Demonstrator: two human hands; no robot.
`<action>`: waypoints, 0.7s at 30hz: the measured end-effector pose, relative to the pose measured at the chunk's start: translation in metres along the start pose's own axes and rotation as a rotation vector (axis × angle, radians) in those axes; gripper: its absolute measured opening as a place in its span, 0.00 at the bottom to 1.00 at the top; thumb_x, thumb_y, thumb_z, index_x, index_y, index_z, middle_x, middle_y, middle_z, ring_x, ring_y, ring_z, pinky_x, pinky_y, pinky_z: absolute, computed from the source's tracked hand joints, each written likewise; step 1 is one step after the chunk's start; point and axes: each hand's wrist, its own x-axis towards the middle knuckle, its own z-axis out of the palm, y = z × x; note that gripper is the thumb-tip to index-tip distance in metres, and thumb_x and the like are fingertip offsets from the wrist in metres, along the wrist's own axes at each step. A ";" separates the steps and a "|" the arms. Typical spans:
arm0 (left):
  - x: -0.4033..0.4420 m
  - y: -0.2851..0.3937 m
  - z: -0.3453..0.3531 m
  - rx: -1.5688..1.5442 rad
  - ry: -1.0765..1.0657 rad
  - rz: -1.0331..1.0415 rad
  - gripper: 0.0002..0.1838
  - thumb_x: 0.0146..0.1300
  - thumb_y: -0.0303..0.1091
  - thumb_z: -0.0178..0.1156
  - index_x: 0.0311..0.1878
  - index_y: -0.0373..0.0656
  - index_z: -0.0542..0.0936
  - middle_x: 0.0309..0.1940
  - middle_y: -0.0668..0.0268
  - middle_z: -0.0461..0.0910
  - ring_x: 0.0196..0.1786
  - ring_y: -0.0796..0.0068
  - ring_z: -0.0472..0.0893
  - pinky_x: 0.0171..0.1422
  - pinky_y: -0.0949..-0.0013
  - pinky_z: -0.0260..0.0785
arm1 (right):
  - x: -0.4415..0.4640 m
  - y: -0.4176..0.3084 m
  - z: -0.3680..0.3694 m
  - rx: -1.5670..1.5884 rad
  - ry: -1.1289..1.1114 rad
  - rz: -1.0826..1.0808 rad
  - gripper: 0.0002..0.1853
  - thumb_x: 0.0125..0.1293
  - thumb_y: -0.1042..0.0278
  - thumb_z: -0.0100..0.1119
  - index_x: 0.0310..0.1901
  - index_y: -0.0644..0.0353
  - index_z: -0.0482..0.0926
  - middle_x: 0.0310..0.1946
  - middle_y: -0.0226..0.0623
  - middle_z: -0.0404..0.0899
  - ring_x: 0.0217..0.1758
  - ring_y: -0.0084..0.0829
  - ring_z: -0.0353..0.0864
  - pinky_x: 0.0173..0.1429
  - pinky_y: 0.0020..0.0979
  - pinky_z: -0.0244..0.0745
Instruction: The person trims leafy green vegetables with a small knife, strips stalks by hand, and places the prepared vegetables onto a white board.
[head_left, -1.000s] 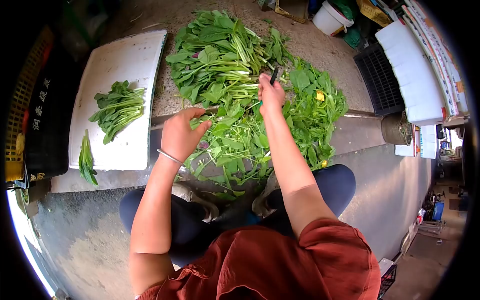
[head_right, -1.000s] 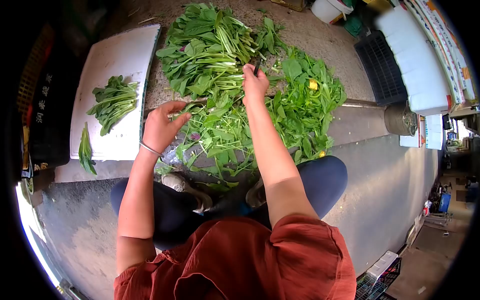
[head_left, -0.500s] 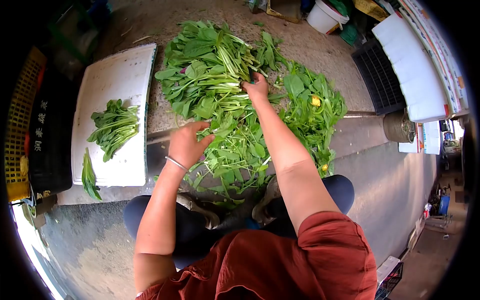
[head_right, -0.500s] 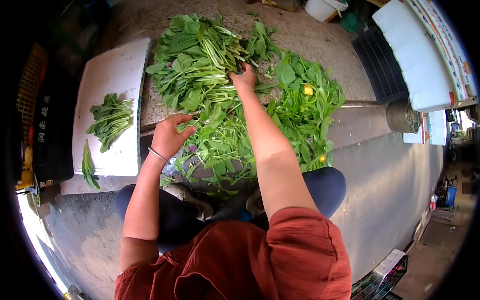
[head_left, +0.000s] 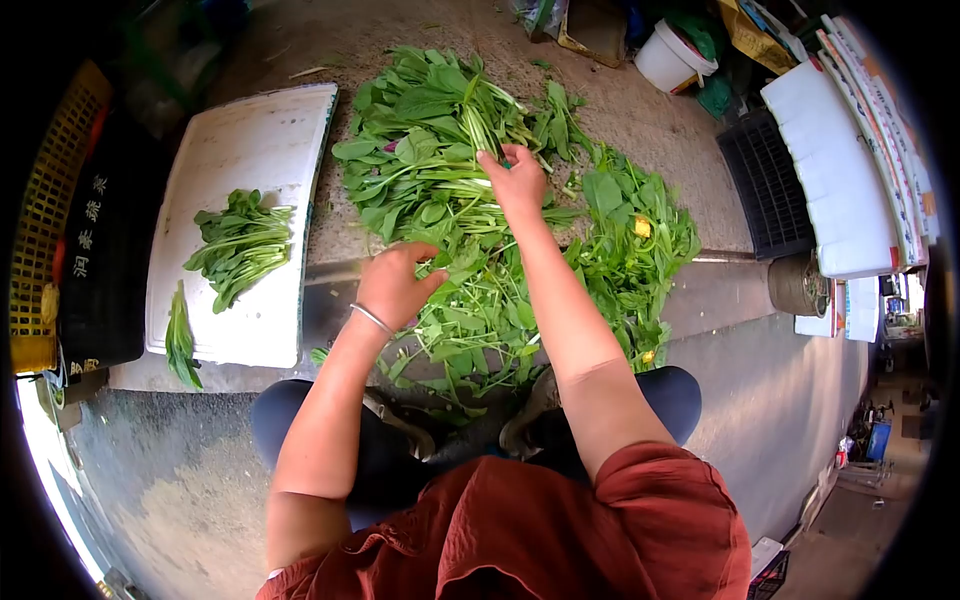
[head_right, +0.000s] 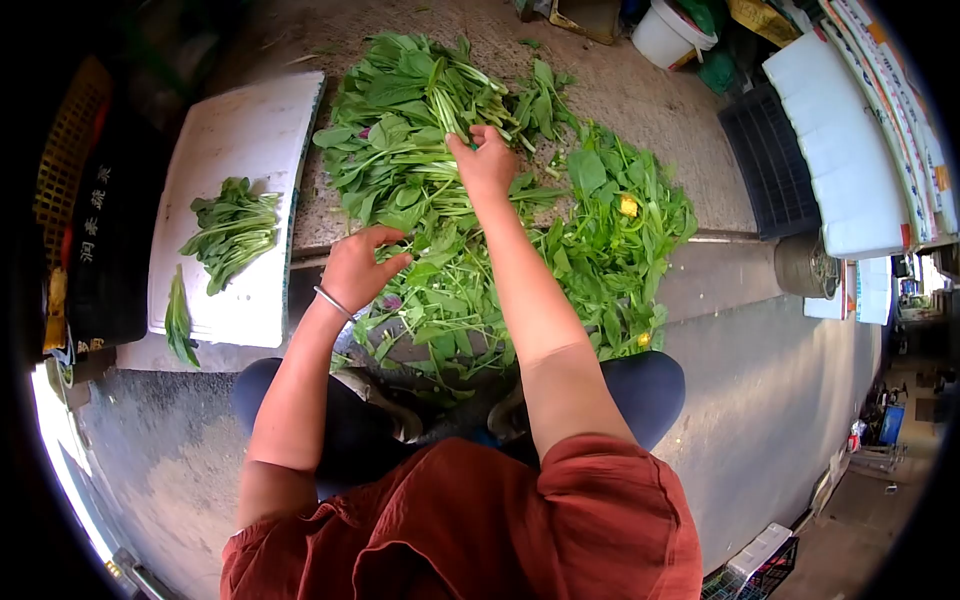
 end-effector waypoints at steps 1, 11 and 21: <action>0.000 0.001 -0.001 0.008 -0.004 -0.002 0.17 0.48 0.37 0.64 0.40 0.40 0.79 0.36 0.57 0.80 0.40 0.59 0.79 0.45 0.65 0.70 | 0.003 0.001 0.005 0.003 -0.005 -0.010 0.23 0.46 0.51 0.66 0.40 0.59 0.77 0.33 0.38 0.80 0.35 0.36 0.80 0.41 0.33 0.73; -0.002 -0.004 -0.007 0.021 -0.020 -0.048 0.16 0.49 0.42 0.63 0.40 0.47 0.79 0.37 0.64 0.80 0.39 0.63 0.79 0.47 0.59 0.66 | 0.013 -0.011 -0.001 -0.041 -0.141 0.038 0.18 0.48 0.57 0.65 0.35 0.63 0.78 0.30 0.39 0.80 0.27 0.30 0.79 0.37 0.31 0.72; -0.004 0.000 -0.012 -0.019 0.046 0.011 0.16 0.49 0.38 0.64 0.39 0.39 0.79 0.34 0.56 0.80 0.37 0.58 0.79 0.43 0.63 0.71 | 0.011 -0.050 -0.050 0.925 -0.530 0.314 0.13 0.55 0.68 0.63 0.38 0.66 0.75 0.30 0.37 0.79 0.28 0.21 0.76 0.21 0.18 0.61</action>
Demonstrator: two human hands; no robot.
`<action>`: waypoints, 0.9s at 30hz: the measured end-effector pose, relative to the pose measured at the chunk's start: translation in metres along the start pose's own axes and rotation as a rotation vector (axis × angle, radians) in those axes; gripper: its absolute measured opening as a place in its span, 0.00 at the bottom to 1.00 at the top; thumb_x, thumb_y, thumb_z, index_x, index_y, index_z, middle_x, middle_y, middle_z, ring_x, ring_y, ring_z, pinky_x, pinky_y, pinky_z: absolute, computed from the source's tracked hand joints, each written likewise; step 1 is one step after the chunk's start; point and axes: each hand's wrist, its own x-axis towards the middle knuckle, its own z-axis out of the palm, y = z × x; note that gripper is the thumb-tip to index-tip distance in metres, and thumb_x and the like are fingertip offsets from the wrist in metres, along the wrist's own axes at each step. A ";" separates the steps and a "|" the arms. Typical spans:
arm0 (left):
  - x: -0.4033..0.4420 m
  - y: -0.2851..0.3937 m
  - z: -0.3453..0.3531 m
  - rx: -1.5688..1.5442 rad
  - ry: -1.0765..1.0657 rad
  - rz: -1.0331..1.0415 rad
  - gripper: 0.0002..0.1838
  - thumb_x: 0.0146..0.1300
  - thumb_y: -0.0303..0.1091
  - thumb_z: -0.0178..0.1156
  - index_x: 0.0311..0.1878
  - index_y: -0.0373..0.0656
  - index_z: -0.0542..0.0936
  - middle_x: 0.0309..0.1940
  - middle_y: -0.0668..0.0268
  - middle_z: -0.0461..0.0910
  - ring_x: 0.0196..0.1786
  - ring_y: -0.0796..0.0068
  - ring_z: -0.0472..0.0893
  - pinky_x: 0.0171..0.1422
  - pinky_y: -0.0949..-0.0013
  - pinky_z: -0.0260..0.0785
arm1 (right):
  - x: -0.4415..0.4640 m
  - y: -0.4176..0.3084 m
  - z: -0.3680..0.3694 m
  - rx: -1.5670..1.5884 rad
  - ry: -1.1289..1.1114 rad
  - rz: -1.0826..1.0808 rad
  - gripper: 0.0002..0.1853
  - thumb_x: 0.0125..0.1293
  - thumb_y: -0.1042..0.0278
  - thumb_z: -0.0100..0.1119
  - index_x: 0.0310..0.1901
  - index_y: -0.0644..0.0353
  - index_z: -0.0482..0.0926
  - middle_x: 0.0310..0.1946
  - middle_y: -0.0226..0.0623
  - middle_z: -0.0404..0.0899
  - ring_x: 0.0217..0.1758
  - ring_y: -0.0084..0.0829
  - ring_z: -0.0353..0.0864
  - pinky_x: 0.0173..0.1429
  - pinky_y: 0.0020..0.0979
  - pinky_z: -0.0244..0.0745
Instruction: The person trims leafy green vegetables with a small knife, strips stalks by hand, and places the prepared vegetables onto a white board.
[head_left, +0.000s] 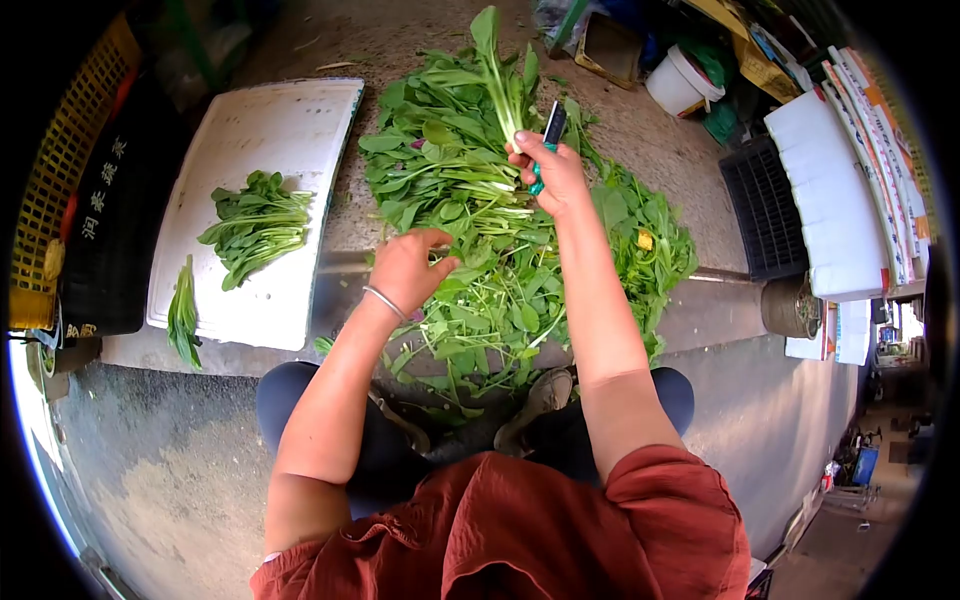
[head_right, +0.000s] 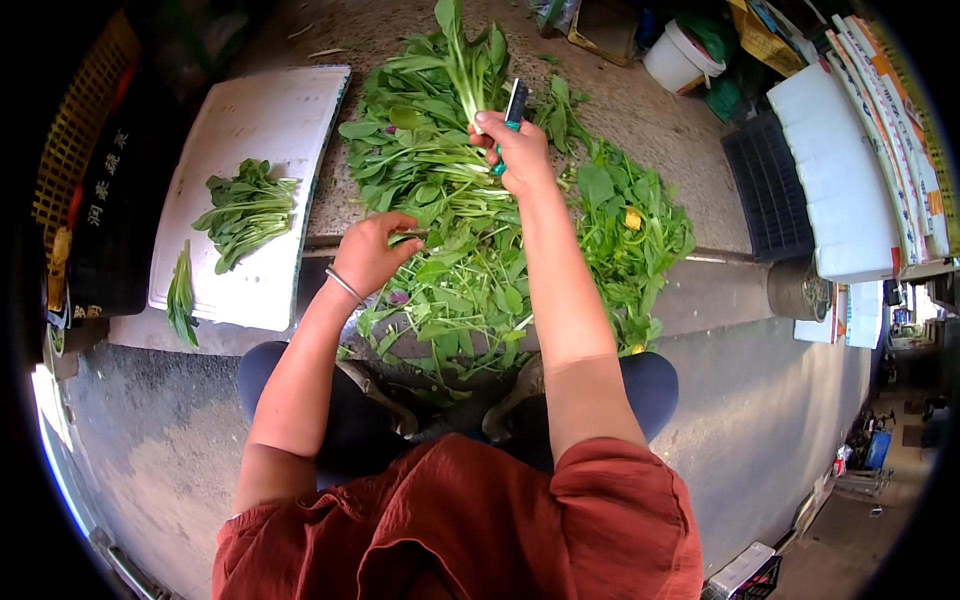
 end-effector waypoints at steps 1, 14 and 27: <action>0.001 0.001 0.000 -0.023 0.026 -0.008 0.16 0.48 0.37 0.64 0.40 0.40 0.79 0.37 0.57 0.79 0.40 0.59 0.79 0.45 0.64 0.70 | -0.011 -0.002 0.004 -0.147 -0.020 -0.029 0.15 0.54 0.67 0.63 0.40 0.67 0.75 0.30 0.38 0.79 0.26 0.20 0.76 0.21 0.18 0.61; -0.008 0.018 0.004 0.208 0.124 0.366 0.19 0.49 0.36 0.63 0.48 0.50 0.77 0.34 0.64 0.79 0.39 0.66 0.78 0.55 0.57 0.62 | -0.127 0.033 0.008 -0.351 -0.148 0.067 0.14 0.55 0.63 0.63 0.39 0.66 0.79 0.21 0.32 0.77 0.17 0.15 0.68 0.20 0.16 0.61; -0.008 0.010 0.020 -0.694 -0.178 -0.006 0.17 0.58 0.35 0.59 0.48 0.35 0.74 0.28 0.72 0.76 0.27 0.87 0.70 0.30 0.81 0.64 | -0.156 0.053 0.016 -0.147 -0.131 -0.114 0.23 0.66 0.61 0.49 0.59 0.66 0.65 0.26 0.25 0.69 0.29 0.16 0.65 0.33 0.17 0.59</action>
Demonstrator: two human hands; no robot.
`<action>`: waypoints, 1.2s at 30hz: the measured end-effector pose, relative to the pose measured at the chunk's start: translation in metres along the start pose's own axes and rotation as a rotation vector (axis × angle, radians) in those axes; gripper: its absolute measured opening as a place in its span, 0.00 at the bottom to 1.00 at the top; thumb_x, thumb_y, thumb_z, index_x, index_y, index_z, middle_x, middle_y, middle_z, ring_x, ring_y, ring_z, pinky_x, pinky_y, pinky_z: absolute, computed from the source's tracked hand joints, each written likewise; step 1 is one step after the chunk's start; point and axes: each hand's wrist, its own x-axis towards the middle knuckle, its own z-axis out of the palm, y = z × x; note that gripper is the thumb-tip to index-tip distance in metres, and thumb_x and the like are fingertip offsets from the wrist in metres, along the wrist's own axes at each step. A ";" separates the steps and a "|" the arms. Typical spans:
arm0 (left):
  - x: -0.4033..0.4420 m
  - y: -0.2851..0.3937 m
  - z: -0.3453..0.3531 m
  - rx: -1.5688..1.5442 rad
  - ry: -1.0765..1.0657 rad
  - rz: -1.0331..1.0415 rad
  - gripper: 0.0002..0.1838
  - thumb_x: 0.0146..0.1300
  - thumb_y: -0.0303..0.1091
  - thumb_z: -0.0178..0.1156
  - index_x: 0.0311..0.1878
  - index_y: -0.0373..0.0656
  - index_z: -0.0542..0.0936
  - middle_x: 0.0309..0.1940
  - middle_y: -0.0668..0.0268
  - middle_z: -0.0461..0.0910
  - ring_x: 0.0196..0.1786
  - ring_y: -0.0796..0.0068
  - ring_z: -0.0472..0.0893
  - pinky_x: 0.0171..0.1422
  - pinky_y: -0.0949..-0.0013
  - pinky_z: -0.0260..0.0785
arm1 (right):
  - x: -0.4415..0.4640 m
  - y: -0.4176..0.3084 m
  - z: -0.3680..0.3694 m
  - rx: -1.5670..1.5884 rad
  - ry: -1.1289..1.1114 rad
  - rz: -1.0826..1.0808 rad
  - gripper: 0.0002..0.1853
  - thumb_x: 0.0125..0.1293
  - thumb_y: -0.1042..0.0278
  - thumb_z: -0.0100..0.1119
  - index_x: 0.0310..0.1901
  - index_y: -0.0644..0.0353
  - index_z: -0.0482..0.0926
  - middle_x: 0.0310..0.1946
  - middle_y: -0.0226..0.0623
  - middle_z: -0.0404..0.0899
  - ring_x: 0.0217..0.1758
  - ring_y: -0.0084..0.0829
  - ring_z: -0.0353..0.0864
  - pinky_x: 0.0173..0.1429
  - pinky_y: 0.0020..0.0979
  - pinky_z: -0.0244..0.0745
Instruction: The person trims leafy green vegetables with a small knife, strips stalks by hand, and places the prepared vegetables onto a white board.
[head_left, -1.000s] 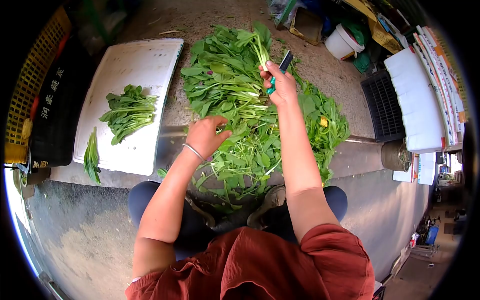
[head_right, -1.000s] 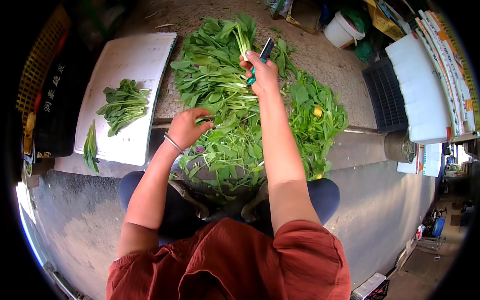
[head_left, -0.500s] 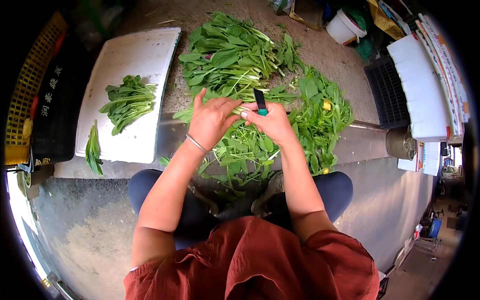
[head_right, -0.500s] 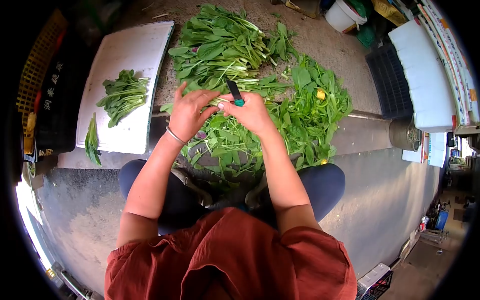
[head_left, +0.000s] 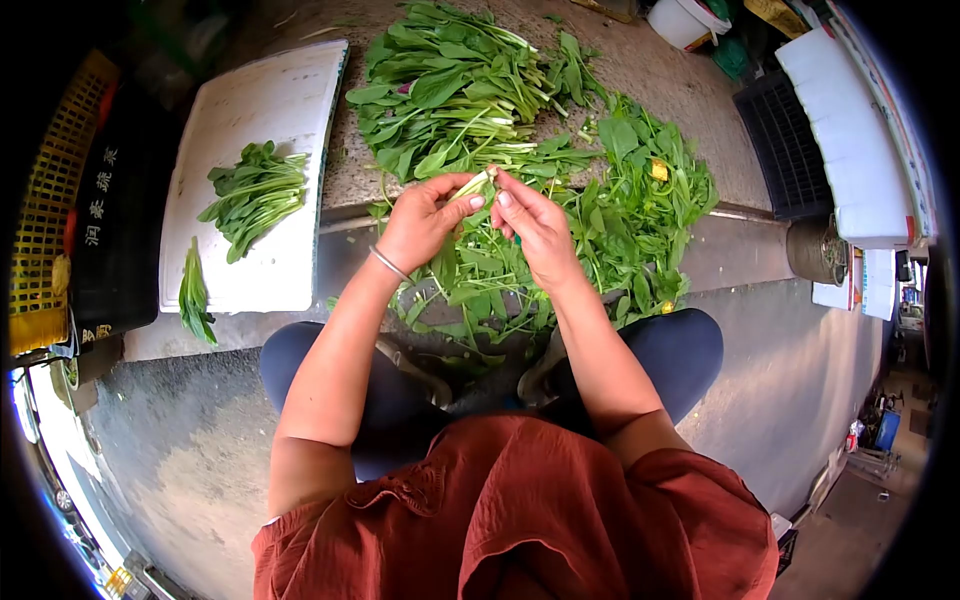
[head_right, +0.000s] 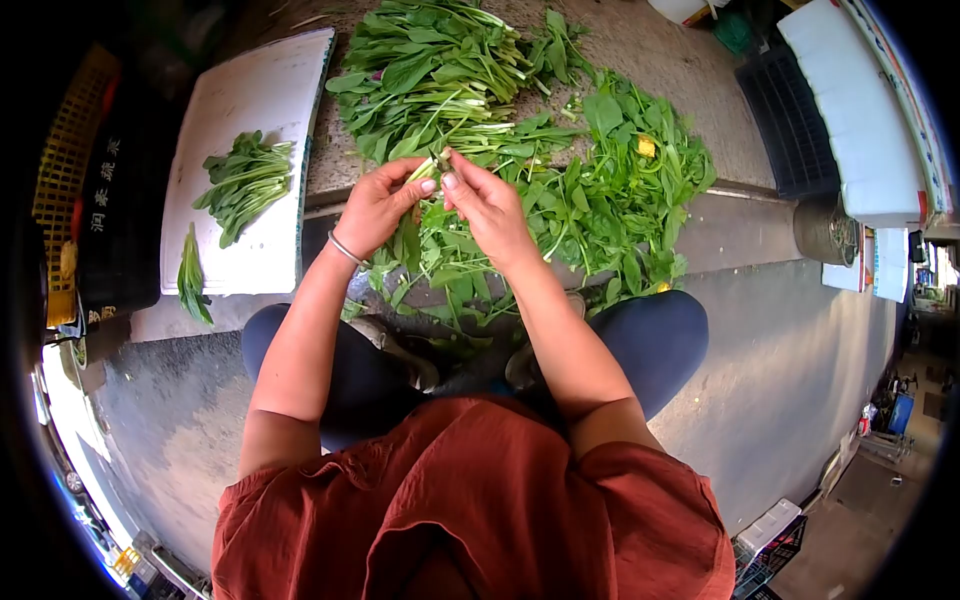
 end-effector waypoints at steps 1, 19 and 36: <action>-0.001 0.002 0.000 0.000 -0.003 -0.001 0.17 0.58 0.35 0.59 0.48 0.35 0.74 0.28 0.72 0.76 0.27 0.87 0.70 0.30 0.81 0.64 | 0.000 0.000 0.001 0.006 0.004 0.001 0.23 0.65 0.62 0.49 0.59 0.65 0.64 0.26 0.25 0.70 0.29 0.15 0.65 0.33 0.17 0.59; -0.005 0.004 0.001 0.132 0.069 -0.142 0.17 0.52 0.36 0.65 0.44 0.40 0.80 0.24 0.67 0.78 0.22 0.84 0.71 0.27 0.77 0.65 | 0.002 0.027 -0.011 0.063 0.069 0.107 0.22 0.63 0.61 0.54 0.56 0.63 0.70 0.22 0.19 0.65 0.23 0.12 0.60 0.26 0.15 0.56; 0.000 0.006 -0.014 -0.234 0.095 -0.254 0.13 0.61 0.37 0.56 0.46 0.40 0.73 0.33 0.66 0.78 0.30 0.81 0.76 0.32 0.78 0.66 | 0.176 0.078 -0.102 -0.820 0.511 -0.024 0.27 0.46 0.63 0.65 0.51 0.51 0.72 0.49 0.37 0.66 0.48 0.36 0.74 0.54 0.33 0.69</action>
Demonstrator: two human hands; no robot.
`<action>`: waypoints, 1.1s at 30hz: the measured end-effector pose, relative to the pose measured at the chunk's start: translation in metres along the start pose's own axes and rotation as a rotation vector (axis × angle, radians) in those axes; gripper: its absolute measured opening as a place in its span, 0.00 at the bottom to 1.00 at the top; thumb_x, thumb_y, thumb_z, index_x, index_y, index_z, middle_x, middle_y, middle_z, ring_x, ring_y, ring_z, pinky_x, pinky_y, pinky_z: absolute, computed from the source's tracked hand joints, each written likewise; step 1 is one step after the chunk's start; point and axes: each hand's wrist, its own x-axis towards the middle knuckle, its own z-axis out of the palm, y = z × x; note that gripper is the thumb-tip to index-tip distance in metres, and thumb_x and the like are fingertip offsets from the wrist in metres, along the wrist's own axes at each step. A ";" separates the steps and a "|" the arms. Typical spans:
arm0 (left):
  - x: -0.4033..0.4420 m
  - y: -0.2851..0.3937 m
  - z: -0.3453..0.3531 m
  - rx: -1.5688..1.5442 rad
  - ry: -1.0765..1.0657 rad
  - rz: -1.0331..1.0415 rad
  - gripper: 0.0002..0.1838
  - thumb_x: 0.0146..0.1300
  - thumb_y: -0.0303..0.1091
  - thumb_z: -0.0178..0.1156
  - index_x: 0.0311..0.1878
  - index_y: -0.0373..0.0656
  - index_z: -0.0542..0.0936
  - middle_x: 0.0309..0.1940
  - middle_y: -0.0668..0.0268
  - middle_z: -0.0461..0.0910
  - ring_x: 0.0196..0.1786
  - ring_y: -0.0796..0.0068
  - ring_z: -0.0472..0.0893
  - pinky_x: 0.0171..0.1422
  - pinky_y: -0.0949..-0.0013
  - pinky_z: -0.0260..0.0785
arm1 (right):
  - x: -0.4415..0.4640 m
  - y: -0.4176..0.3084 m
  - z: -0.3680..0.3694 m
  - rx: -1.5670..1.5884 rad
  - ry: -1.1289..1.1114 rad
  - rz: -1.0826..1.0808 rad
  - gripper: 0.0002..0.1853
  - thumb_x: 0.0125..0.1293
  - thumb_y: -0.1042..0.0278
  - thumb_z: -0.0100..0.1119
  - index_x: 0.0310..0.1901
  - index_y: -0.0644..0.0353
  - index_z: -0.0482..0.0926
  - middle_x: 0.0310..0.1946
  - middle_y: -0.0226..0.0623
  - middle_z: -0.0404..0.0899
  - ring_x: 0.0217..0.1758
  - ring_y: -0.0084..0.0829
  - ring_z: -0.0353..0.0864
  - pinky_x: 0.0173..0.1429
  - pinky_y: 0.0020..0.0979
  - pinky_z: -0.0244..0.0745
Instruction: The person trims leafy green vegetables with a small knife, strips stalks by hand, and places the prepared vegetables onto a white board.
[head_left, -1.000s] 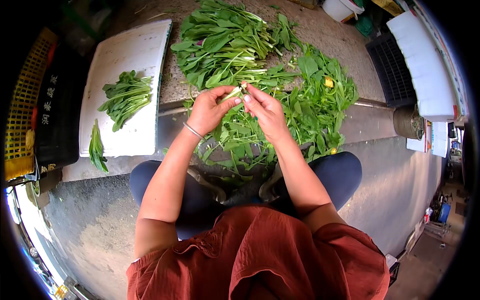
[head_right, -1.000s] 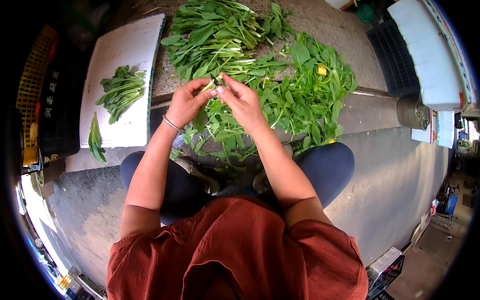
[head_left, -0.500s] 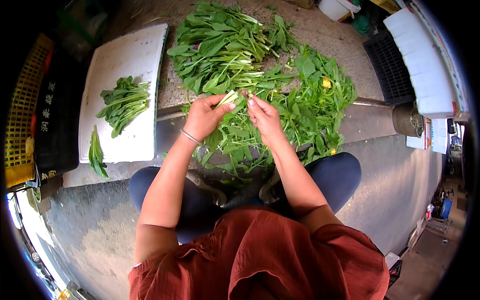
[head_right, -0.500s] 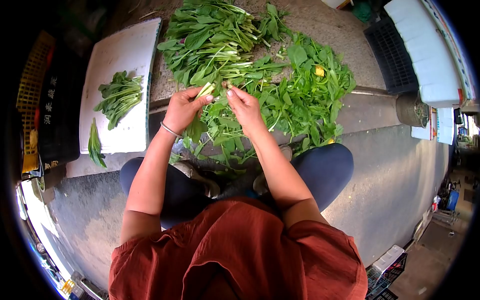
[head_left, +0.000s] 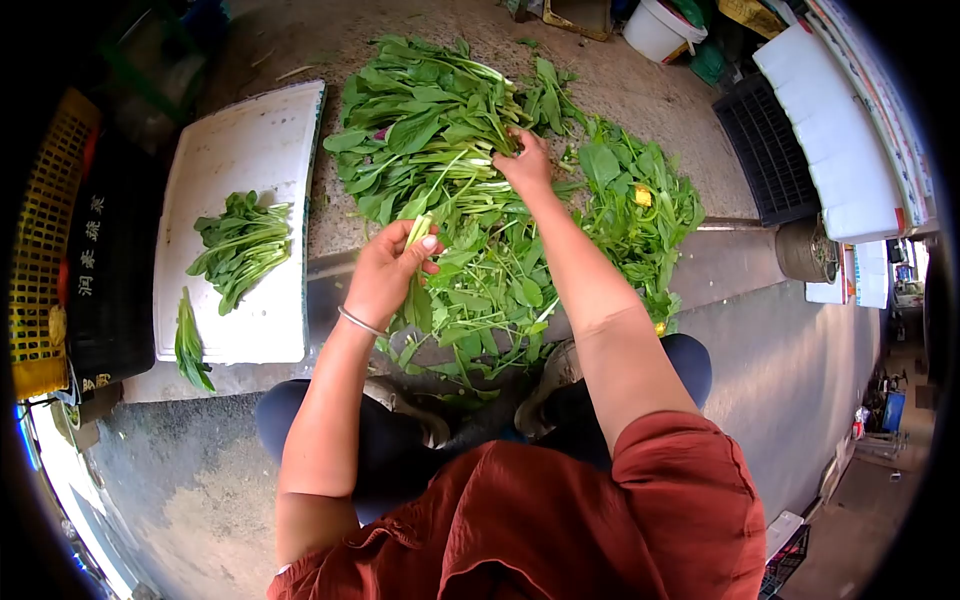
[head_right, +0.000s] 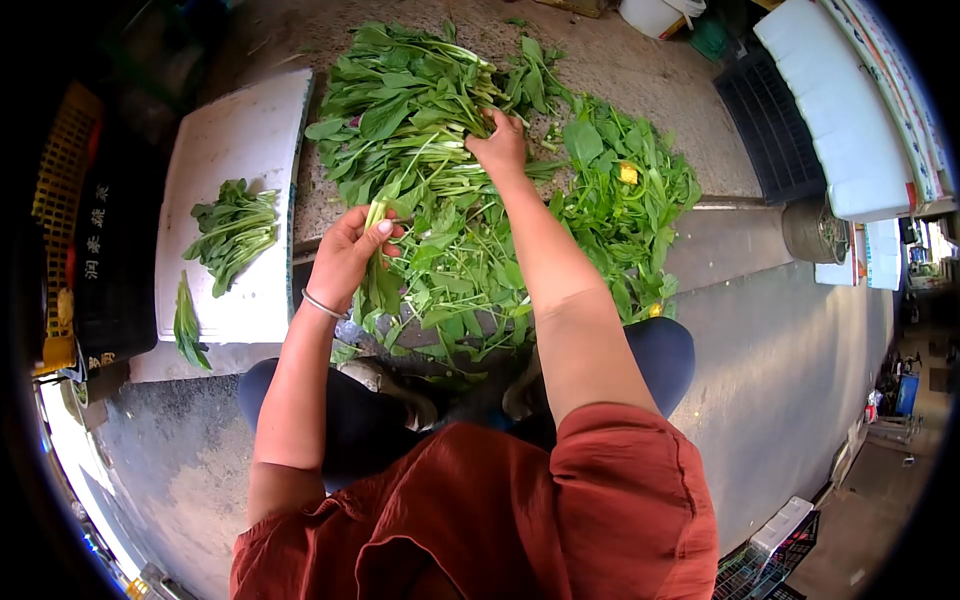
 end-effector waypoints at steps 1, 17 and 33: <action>0.000 0.000 -0.001 0.017 0.010 0.002 0.13 0.60 0.37 0.57 0.45 0.40 0.74 0.33 0.67 0.78 0.29 0.82 0.76 0.32 0.79 0.66 | 0.001 -0.005 0.001 -0.156 0.022 0.028 0.27 0.45 0.60 0.65 0.52 0.48 0.72 0.49 0.38 0.67 0.51 0.38 0.72 0.55 0.35 0.68; -0.001 0.004 -0.006 -0.005 0.057 -0.016 0.14 0.61 0.38 0.56 0.46 0.40 0.74 0.33 0.67 0.78 0.29 0.83 0.75 0.32 0.80 0.65 | 0.030 0.006 -0.038 0.143 -0.320 -0.062 0.26 0.52 0.59 0.64 0.50 0.63 0.69 0.41 0.40 0.76 0.37 0.28 0.77 0.41 0.33 0.70; 0.003 0.006 -0.017 -0.075 0.174 0.065 0.13 0.62 0.38 0.55 0.47 0.41 0.74 0.31 0.69 0.77 0.28 0.83 0.75 0.31 0.81 0.65 | 0.051 -0.140 -0.063 -0.016 -0.178 -0.473 0.27 0.45 0.54 0.69 0.46 0.55 0.74 0.33 0.37 0.79 0.33 0.27 0.78 0.38 0.32 0.73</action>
